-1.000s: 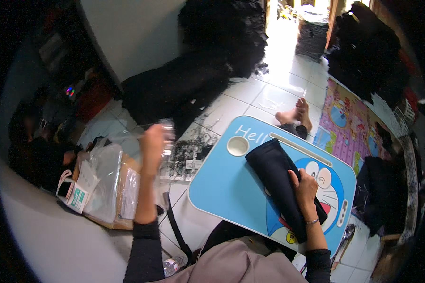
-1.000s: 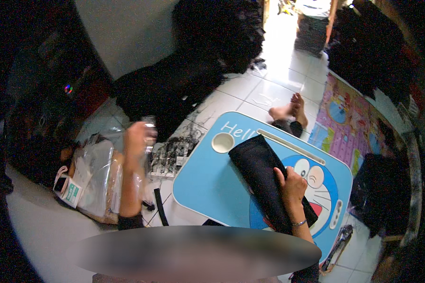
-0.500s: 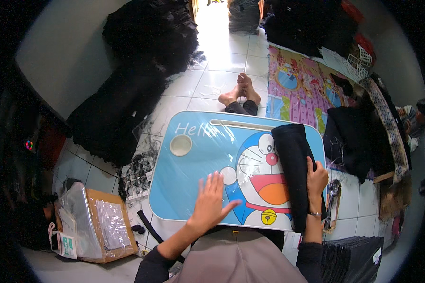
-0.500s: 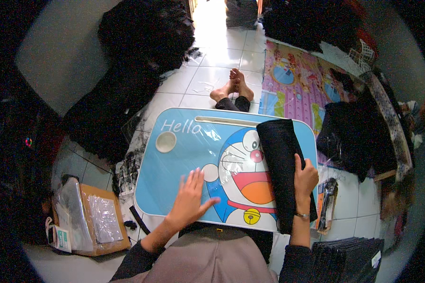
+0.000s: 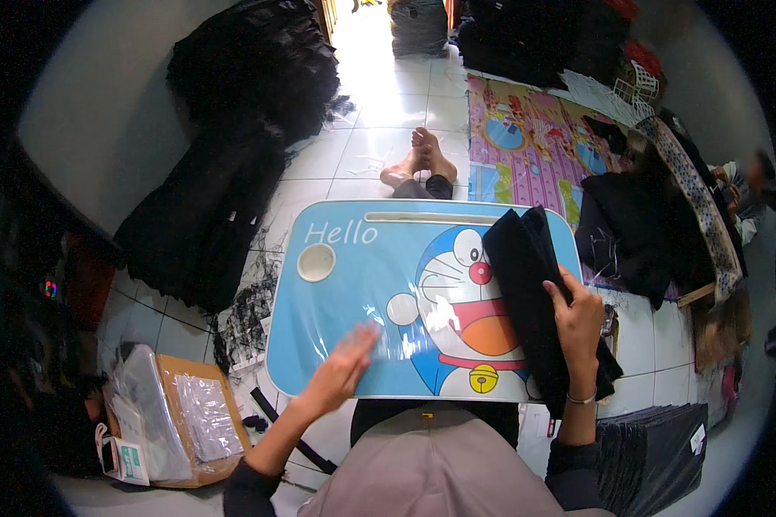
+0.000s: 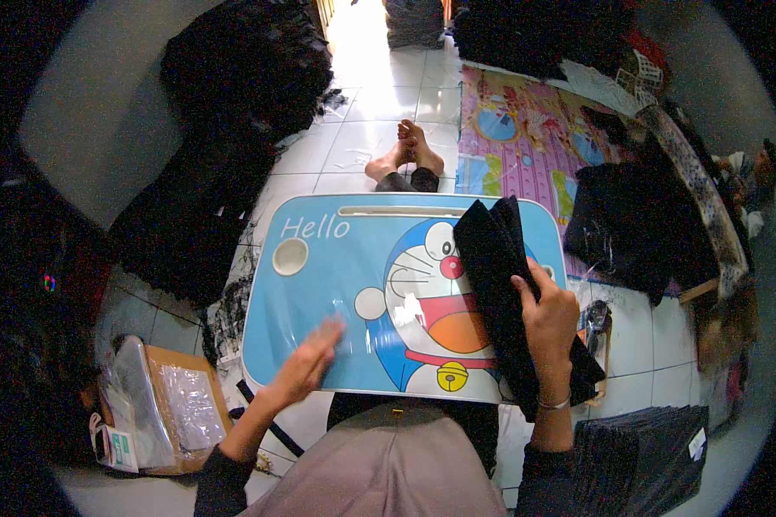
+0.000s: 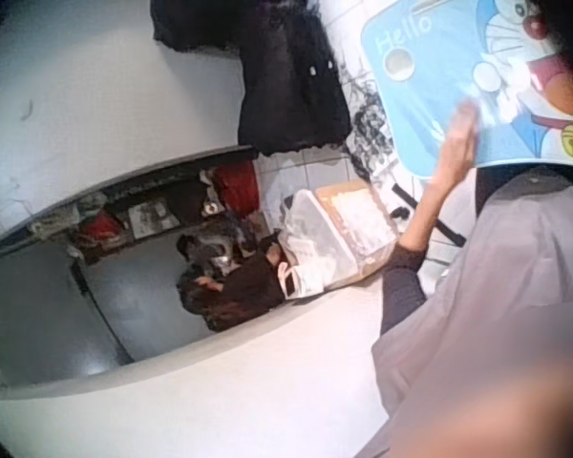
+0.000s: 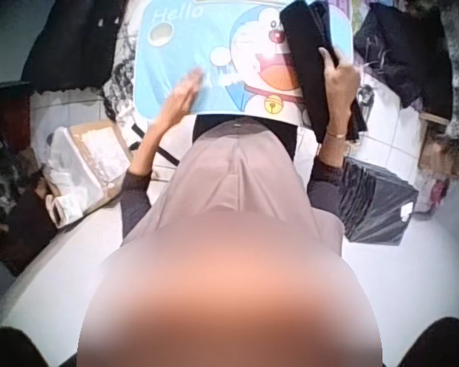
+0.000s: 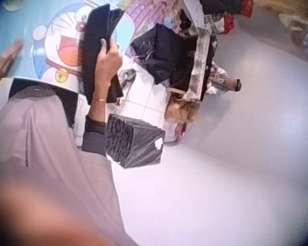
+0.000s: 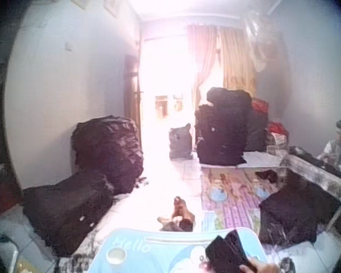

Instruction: The person folds a black garment on a small table, places it into a clear plastic bag, seals the bag, and sets it aside. This process is repeated for multiple garments.

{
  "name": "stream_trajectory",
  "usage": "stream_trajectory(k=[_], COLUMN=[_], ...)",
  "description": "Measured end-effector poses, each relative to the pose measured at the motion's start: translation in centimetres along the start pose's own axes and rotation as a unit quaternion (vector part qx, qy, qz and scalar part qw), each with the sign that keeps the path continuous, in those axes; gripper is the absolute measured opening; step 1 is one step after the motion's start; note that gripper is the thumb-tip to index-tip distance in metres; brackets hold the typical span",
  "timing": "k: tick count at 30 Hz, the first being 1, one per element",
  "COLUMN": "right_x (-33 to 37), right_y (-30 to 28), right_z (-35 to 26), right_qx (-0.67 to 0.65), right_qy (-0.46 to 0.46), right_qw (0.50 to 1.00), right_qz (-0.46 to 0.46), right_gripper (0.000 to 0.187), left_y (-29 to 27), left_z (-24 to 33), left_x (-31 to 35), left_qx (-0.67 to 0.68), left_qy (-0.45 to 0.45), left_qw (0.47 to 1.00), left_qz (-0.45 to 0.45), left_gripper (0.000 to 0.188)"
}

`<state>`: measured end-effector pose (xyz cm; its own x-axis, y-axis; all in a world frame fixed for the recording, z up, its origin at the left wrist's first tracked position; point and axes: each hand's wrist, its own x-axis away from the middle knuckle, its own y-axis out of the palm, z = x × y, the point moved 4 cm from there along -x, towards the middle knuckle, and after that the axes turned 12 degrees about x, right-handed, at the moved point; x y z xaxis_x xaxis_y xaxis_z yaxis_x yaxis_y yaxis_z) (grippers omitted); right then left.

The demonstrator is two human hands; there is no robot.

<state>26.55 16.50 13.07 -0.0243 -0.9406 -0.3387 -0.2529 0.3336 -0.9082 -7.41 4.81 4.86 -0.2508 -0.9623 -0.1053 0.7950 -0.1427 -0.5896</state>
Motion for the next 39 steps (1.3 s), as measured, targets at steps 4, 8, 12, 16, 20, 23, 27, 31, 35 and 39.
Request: stream_trajectory(k=[4, 8, 12, 16, 20, 23, 27, 31, 35, 39], right_x=[1.7, 3.3, 4.1, 4.3, 4.7, 4.9, 5.3, 4.0, 2.4, 4.1], right_y=[-4.0, -4.7, -0.2, 1.6, 0.8, -0.7, -0.2, 0.6, 3.5, 4.8], right_z=[-1.3, -2.2, -4.9, -6.3, -5.5, -6.0, -7.0, -7.0, -5.6, -1.4], right_qx=[-0.092, -0.331, -0.370, -0.138, -0.181, -0.225, -0.282, -0.341, -0.345, -0.260], right_qy=[-0.005, 0.052, 0.108, 0.010, 0.014, -0.042, -0.069, -0.126, -0.094, -0.008], right_qw=[0.995, 0.942, 0.912, 0.988, 0.979, 0.971, 0.913, 0.882, 0.891, 0.902], right_qz=[0.049, -0.002, -0.138, -0.066, -0.092, -0.073, -0.287, -0.300, -0.280, -0.345], right_gripper=[0.032, 0.032, 0.027, 0.026, 0.027, 0.026, 0.027, 0.030, 0.036, 0.049], left_y=[1.4, 1.7, 1.4, 1.3, 1.6, 1.8, 1.9, 2.3, 3.6, 1.4], left_z=[0.4, 0.0, -1.3, 0.2, 1.7, 3.5, 5.4, 7.9, 9.4, 5.3], left_x=[-6.0, -9.6, -10.7, -9.8, -9.0, -10.0, -10.8, -10.0, -8.1, -5.8], left_qx=[-0.158, -0.005, 0.258, 0.239, 0.156, 0.184, 0.114, -0.075, 0.012, -0.019], left_qy=[0.022, -0.006, -0.166, -0.125, -0.188, -0.092, -0.013, 0.018, 0.062, -0.041], left_qw=[0.987, 0.999, 0.948, 0.955, 0.968, 0.974, 0.987, 0.991, 0.997, 0.991], left_qz=[0.033, 0.031, 0.084, 0.120, 0.061, 0.093, 0.111, 0.106, 0.054, 0.123], left_gripper=[0.041, 0.040, 0.043, 0.046, 0.048, 0.048, 0.047, 0.047, 0.052, 0.076])
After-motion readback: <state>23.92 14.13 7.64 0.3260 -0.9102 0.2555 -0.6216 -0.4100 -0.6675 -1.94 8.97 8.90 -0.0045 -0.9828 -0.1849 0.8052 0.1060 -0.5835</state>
